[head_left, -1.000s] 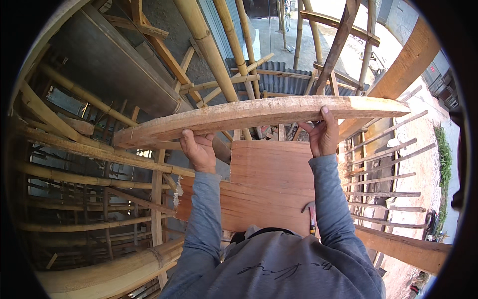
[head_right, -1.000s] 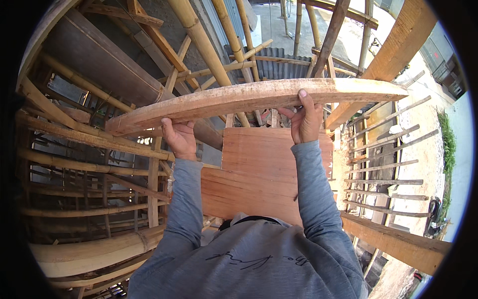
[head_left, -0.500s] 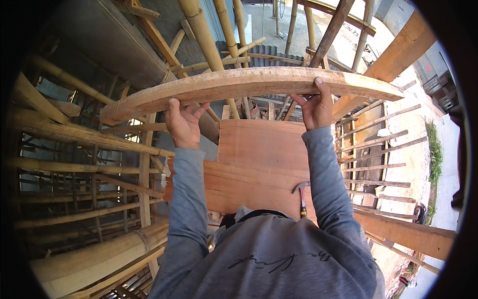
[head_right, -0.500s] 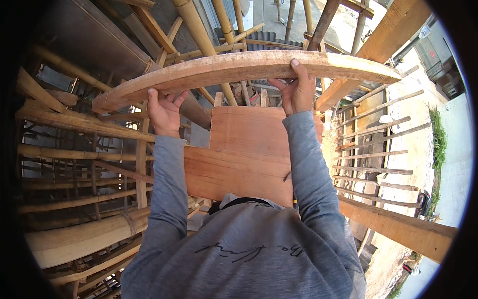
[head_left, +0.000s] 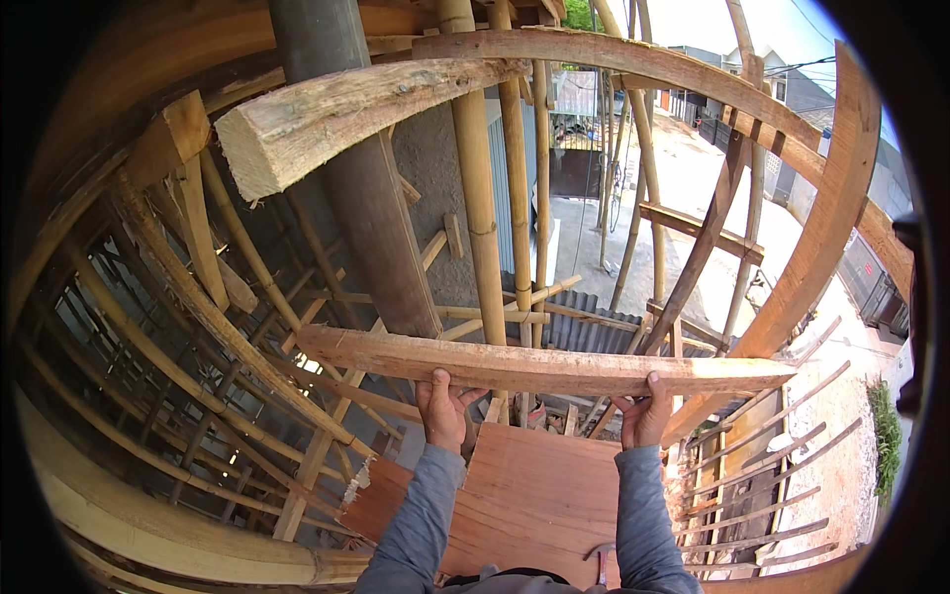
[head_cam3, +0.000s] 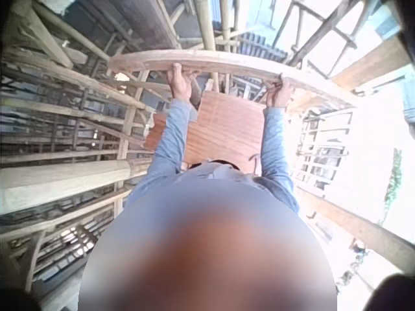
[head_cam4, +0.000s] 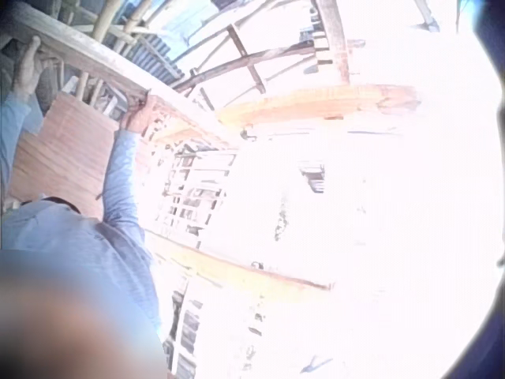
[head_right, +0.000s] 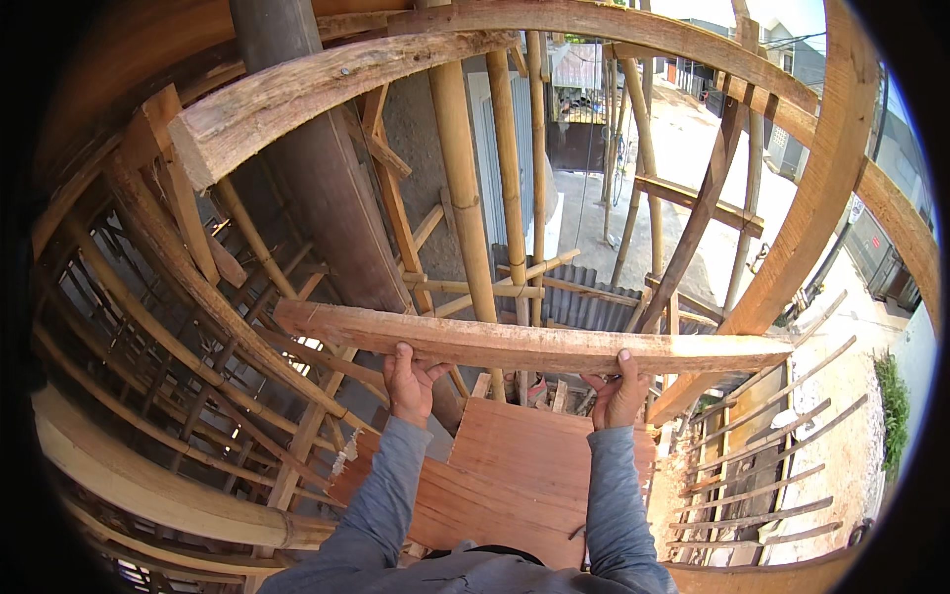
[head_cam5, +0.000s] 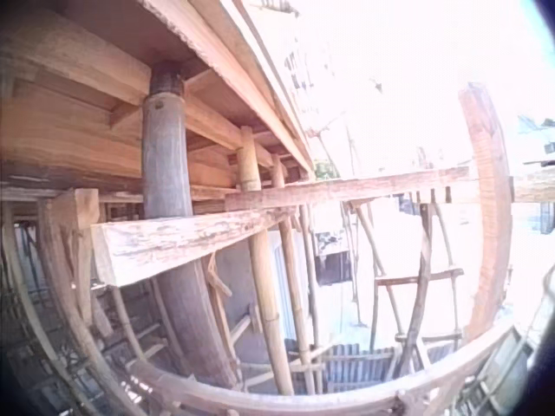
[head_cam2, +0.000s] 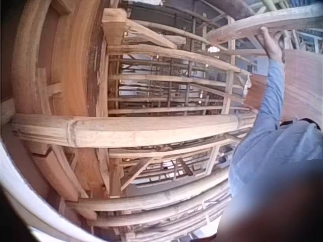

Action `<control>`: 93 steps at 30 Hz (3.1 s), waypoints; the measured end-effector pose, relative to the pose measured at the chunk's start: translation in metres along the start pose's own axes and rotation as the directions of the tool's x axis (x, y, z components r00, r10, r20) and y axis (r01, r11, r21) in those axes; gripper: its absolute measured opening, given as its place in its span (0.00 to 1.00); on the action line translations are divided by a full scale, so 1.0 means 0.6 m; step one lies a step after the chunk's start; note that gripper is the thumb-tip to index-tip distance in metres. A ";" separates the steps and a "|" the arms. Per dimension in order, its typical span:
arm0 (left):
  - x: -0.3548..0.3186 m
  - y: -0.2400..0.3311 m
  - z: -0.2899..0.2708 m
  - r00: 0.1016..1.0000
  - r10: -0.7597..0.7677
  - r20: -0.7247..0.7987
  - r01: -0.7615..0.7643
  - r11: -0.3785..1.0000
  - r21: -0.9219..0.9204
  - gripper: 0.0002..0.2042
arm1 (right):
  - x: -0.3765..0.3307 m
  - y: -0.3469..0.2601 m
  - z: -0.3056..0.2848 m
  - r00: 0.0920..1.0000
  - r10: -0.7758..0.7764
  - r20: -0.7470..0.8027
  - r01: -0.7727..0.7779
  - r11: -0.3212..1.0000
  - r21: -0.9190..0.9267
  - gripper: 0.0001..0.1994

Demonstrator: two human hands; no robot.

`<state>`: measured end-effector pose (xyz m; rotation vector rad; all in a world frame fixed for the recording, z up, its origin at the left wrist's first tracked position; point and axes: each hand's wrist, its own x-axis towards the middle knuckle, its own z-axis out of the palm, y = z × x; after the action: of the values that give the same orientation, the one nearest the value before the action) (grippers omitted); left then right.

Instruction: The person assembles a bamboo scaffolding platform by positioning wooden planks and securing them with nails using a hammer. The person repeatedly lifts, aligns, and fastens planks to the bamboo frame while another worker assists nearby.

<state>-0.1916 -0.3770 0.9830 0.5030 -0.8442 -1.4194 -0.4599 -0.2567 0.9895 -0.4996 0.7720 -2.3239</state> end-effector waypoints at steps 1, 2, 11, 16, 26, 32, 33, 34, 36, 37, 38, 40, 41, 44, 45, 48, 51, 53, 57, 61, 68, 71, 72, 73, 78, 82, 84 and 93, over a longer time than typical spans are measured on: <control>-0.001 -0.001 0.001 1.000 0.004 -0.013 -0.004 1.000 0.023 0.24 | 0.000 0.000 0.001 0.998 0.029 -0.062 -0.029 1.000 0.003 0.25; 0.000 -0.002 0.003 0.999 0.010 -0.030 -0.010 1.000 0.003 0.24 | -0.001 0.000 0.002 0.998 0.045 -0.049 -0.045 0.999 0.013 0.25; -0.010 0.012 0.007 0.991 -0.096 -0.093 0.106 0.988 0.110 0.27 | 0.001 0.001 -0.002 0.998 0.041 -0.047 -0.040 0.999 0.027 0.25; -0.013 0.013 0.004 0.965 -0.233 -0.122 0.252 0.952 0.174 0.32 | 0.003 0.003 0.000 0.999 0.031 -0.032 -0.030 0.999 0.037 0.25; 0.004 -0.012 -0.010 0.991 -0.126 -0.041 0.128 0.991 0.041 0.34 | 0.003 0.007 -0.002 0.996 0.064 -0.069 -0.059 0.996 0.067 0.29; 0.004 -0.010 -0.017 0.993 -0.116 -0.034 0.118 0.990 0.075 0.35 | 0.009 0.008 -0.006 0.994 0.085 -0.062 -0.082 0.996 0.047 0.30; 0.004 -0.009 -0.017 0.993 -0.112 -0.024 0.113 0.991 0.072 0.35 | 0.007 0.007 -0.005 0.997 0.063 -0.046 -0.061 0.997 0.046 0.30; 0.004 -0.007 -0.016 0.994 -0.108 -0.014 0.109 0.991 0.071 0.36 | 0.006 0.005 -0.004 0.994 0.091 -0.058 -0.089 0.995 0.037 0.30; 0.006 -0.003 -0.015 0.994 -0.111 -0.006 0.111 0.991 0.080 0.35 | 0.004 0.001 -0.001 0.995 0.084 -0.058 -0.082 0.996 0.035 0.30; 0.006 -0.003 -0.014 0.994 -0.103 -0.024 0.105 0.992 0.075 0.35 | 0.004 0.000 0.001 0.993 0.091 -0.079 -0.089 0.996 0.027 0.31; 0.005 -0.002 -0.013 0.992 -0.129 0.005 0.128 0.987 0.092 0.35 | 0.004 -0.001 0.001 0.992 0.058 -0.109 -0.056 0.998 0.020 0.31; 0.005 0.000 -0.014 0.992 -0.127 -0.023 0.128 0.985 0.111 0.35 | 0.004 0.000 0.005 0.993 0.037 -0.114 -0.037 0.999 0.006 0.31; 0.004 0.001 -0.015 0.989 -0.146 0.007 0.144 0.983 0.109 0.35 | 0.005 0.000 0.006 0.992 0.052 -0.119 -0.050 0.999 0.016 0.31; 0.001 0.005 -0.016 0.993 -0.114 0.029 0.112 0.991 0.074 0.31 | 0.004 0.002 0.004 0.999 0.033 -0.041 -0.033 0.999 -0.014 0.25; 0.001 0.008 -0.016 0.991 -0.128 0.029 0.126 0.990 0.071 0.31 | 0.004 0.004 0.003 0.999 0.011 -0.052 -0.014 0.999 -0.050 0.26; 0.000 0.010 -0.011 0.989 -0.133 0.066 0.130 0.990 0.054 0.31 | 0.010 0.007 -0.005 0.997 0.050 -0.067 -0.054 0.996 -0.064 0.27; -0.002 0.012 -0.010 0.989 -0.124 0.079 0.118 0.990 0.077 0.31 | 0.013 0.010 -0.007 0.996 0.040 -0.080 -0.043 0.998 -0.047 0.26; -0.002 0.015 -0.013 0.988 -0.147 0.037 0.144 0.986 0.079 0.32 | 0.011 0.009 -0.005 0.996 0.071 -0.062 -0.074 0.996 -0.048 0.26; -0.002 0.013 -0.017 0.975 -0.213 0.069 0.196 0.961 0.197 0.36 | 0.008 0.009 0.002 0.996 0.031 -0.082 -0.033 0.999 -0.015 0.25; -0.039 0.000 0.027 0.818 -0.461 0.345 0.216 0.801 0.558 0.25 | 0.007 0.008 0.004 0.994 0.013 -0.107 -0.012 1.000 0.011 0.23; -0.047 0.028 0.199 0.339 0.438 0.833 -0.935 0.259 0.244 0.14 | 0.004 -0.001 0.012 0.989 0.061 -0.131 -0.056 0.998 0.036 0.23; -0.010 0.031 0.238 0.255 0.295 0.921 -0.963 -0.012 0.271 0.16 | 0.003 -0.002 0.017 0.990 0.049 -0.135 -0.044 0.998 0.042 0.24; -0.007 0.026 0.241 0.303 0.193 0.933 -0.942 -0.087 0.324 0.17 | 0.002 -0.002 0.018 0.990 0.039 -0.136 -0.034 0.998 0.044 0.24; -0.003 0.020 0.244 0.354 0.093 0.931 -0.917 -0.161 0.365 0.19 | 0.002 -0.001 0.019 0.990 0.024 -0.139 -0.018 0.999 0.040 0.24; 0.002 0.003 0.233 0.408 -0.004 0.913 -0.879 -0.272 0.392 0.28 | 0.000 -0.001 0.015 0.991 0.041 -0.131 -0.038 0.999 0.024 0.24; 0.008 -0.002 0.227 0.387 0.014 0.922 -0.878 -0.299 0.373 0.30 | -0.004 -0.013 0.013 0.990 0.096 -0.101 -0.095 0.995 0.022 0.24; 0.009 -0.003 0.224 0.378 0.026 0.926 -0.877 -0.310 0.367 0.30 | -0.005 -0.021 0.012 0.991 0.118 -0.070 -0.120 0.993 -0.021 0.24; 0.008 0.001 0.226 0.349 0.050 0.936 -0.884 -0.313 0.346 0.29 | -0.091 -0.023 -0.145 0.966 0.200 -0.163 -0.240 0.928 -0.286 0.23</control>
<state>-0.2945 -0.3576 1.0696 0.4178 -2.3409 0.4508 -0.4714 -0.1769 0.9246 -0.3702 1.1970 -2.0531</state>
